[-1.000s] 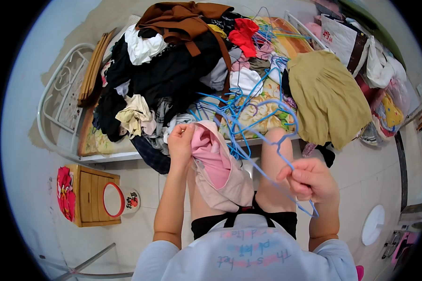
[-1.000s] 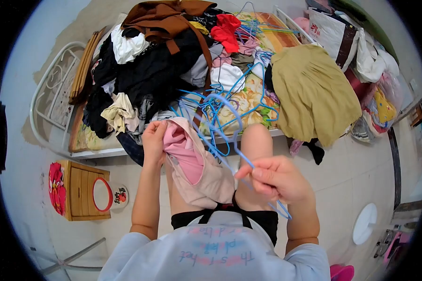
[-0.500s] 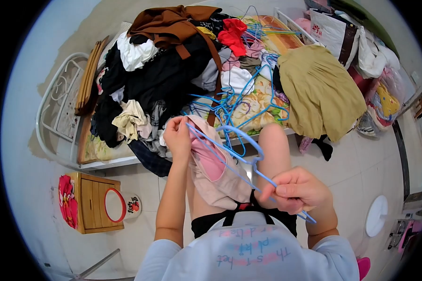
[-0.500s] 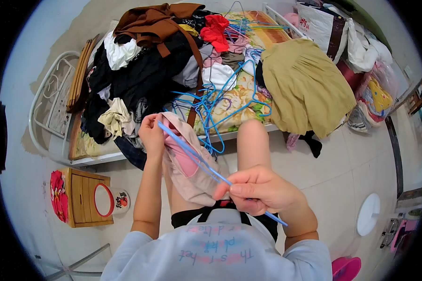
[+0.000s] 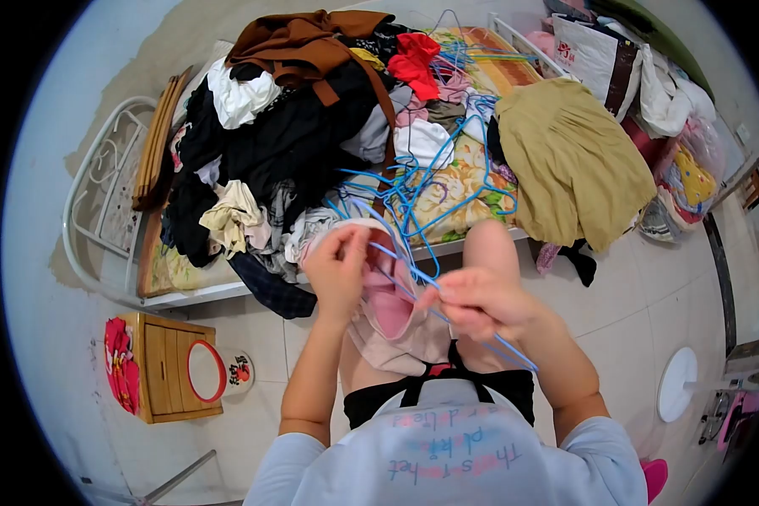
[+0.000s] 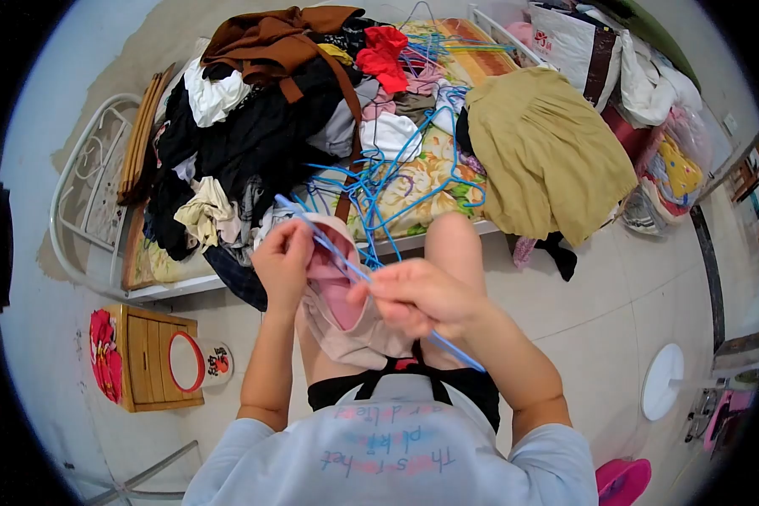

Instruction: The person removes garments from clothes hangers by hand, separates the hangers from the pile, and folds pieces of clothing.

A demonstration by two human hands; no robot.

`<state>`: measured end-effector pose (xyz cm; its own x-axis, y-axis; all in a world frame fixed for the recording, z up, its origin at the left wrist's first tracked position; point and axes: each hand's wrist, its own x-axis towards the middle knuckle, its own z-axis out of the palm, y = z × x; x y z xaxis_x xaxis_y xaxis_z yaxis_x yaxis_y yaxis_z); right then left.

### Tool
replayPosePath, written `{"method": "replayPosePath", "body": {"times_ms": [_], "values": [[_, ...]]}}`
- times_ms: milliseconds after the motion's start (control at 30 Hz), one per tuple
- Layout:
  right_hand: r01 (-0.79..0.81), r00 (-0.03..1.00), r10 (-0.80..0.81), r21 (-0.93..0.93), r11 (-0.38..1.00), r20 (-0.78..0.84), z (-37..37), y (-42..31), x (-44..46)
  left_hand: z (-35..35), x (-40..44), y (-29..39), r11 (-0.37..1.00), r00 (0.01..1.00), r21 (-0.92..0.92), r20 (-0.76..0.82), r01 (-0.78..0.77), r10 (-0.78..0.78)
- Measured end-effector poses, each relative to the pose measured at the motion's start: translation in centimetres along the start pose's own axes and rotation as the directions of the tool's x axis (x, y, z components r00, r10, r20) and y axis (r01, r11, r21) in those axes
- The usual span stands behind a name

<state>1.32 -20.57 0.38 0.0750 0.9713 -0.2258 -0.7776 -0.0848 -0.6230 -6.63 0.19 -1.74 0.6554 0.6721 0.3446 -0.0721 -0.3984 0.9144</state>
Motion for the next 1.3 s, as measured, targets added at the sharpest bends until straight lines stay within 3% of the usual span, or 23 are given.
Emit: {"method": "replayPosePath", "body": {"times_ms": [67, 100, 200, 267, 300, 367, 433, 467, 500, 533, 567, 633, 667, 700, 767, 867, 900, 967, 1000, 1067, 1100, 1200, 1300], "values": [[0.003, 1.0, -0.003, -0.026, 1.0, 0.0, -1.3, -0.1, 1.9, 0.3, -1.6, 2.1, 0.996, 0.989, -0.017, 0.119, -0.084, 0.086], [0.024, 1.0, -0.023, -0.078, 0.997, 0.008, -1.5, -0.2, 2.6, 0.2, -2.0, 2.6, 0.97, 0.962, -0.011, 0.13, -0.241, 0.241], [0.053, 0.997, -0.043, -0.163, 0.985, 0.065, -1.3, -0.8, 2.9, -2.0, -1.6, 2.3, 0.97, 0.955, -0.033, 0.171, -0.239, 0.241], [0.062, 0.994, -0.043, -0.187, 0.98, 0.104, -0.7, -1.3, 2.4, -3.3, 0.0, 2.5, 0.752, 0.793, 0.272, 0.08, -0.601, 0.605], [0.072, 0.991, -0.038, -0.257, 0.964, 0.132, -0.6, -1.6, 2.2, -3.2, 0.6, 3.5, 0.681, 0.76, 0.418, 0.038, -0.602, 0.649], [0.087, 0.987, -0.037, -0.325, 0.942, 0.158, -0.8, -2.2, 2.3, -4.4, 1.5, 2.9, 0.65, 0.77, 0.419, 0.261, -0.634, 0.583], [0.287, 0.957, -0.233, -0.659, 0.695, 0.171, -1.3, -2.5, 2.8, -5.7, 2.0, 1.7, 0.639, 0.758, 0.408, 0.351, -0.652, 0.549], [0.287, 0.957, -0.235, -0.659, 0.695, 0.17, -1.1, -2.4, 3.0, -6.0, 2.1, 1.2, 0.63, 0.741, 0.397, 0.435, -0.668, 0.512], [0.358, 0.79, -0.603, -0.88, 0.312, 0.108, -0.7, -2.0, 3.3, -6.0, 1.9, 1.4, 0.629, 0.74, 0.396, 0.436, -0.669, 0.512], [0.208, 0.481, -0.856, -0.973, -0.098, 0.189, -0.3, -1.6, 3.4, -6.0, 1.6, 1.7, 0.625, 0.77, 0.45, 0.391, -0.637, 0.504], [0.208, 0.479, -0.857, -0.973, -0.097, 0.188, 0.0, -1.3, 3.3, -6.0, 1.5, 1.8, 0.62, 0.797, 0.502, 0.344, -0.603, 0.496], [0.04, 0.183, -0.893, -0.91, -0.412, 0.412, 0.9, -0.4, 2.9, -6.2, 1.8, 1.7, 0.62, 0.79, 0.493, 0.317, -0.611, 0.526], [0.166, 0.272, -0.905, -0.942, -0.291, 0.327, 0.4, 1.5, 3.8, -6.3, 1.8, 1.7, 0.646, 0.809, 0.492, 0.293, -0.584, 0.509], [0.166, 0.272, -0.905, -0.942, -0.29, 0.327, 0.4, 3.1, 4.3, -6.4, 1.8, 1.8, 0.671, 0.828, 0.489, 0.272, -0.558, 0.491], [0.07, 0.616, -0.788, -0.995, 0.066, -0.009, 0.3, 5.5, 4.7, -6.6, 1.9, 2.0, 0.665, 0.824, 0.49, 0.268, -0.563, 0.5], [0.049, 0.719, -0.69, -0.996, -0.074, 0.086, -4.1, 7.9, 4.6, -7.5, 2.2, 2.4, 0.669, 0.824, 0.488, 0.245, -0.56, 0.511], [0.048, 0.718, -0.691, -0.996, -0.075, 0.086, -5.3, 7.9, 4.1, -7.9, 2.2, 2.6, 0.68, 0.83, 0.484, 0.233, -0.551, 0.507], [-0.187, 0.744, -0.663, -0.929, -0.32, 0.079, -7.3, 7.4, 2.9, -8.6, 2.2, 3.0, 0.694, 0.834, 0.47, 0.228, -0.546, 0.502], [-0.192, 0.741, -0.667, -0.928, -0.319, 0.076, -7.3, 6.3, 2.1, -8.9, 2.2, 3.0, 0.684, 0.823, 0.461, 0.274, -0.566, 0.497], [-0.23, 0.569, -0.803, -0.904, -0.36, 0.175, -6.3, 3.4, 0.2, -9.1, 1.9, 2.9, 0.717, 0.823, 0.406, 0.32, -0.566, 0.469], [-0.236, 0.566, -0.806, -0.902, -0.361, 0.174, -6.5, 2.5, -0.3, -9.0, 1.8, 2.7, 0.718, 0.821, 0.401, 0.321, -0.57, 0.472], [-0.04, 0.398, -0.846, -0.914, -0.403, 0.355, -6.3, 0.2, -1.0, -9.0, 1.8, 2.3, 0.733, 0.797, 0.314, 0.269, -0.603, 0.541], [-0.051, 0.394, -0.841, -0.905, -0.423, 0.371, -6.2, -0.8, -1.5, -9.2, 1.6, 2.2, 0.724, 0.781, 0.297, 0.196, -0.623, 0.592]]}}
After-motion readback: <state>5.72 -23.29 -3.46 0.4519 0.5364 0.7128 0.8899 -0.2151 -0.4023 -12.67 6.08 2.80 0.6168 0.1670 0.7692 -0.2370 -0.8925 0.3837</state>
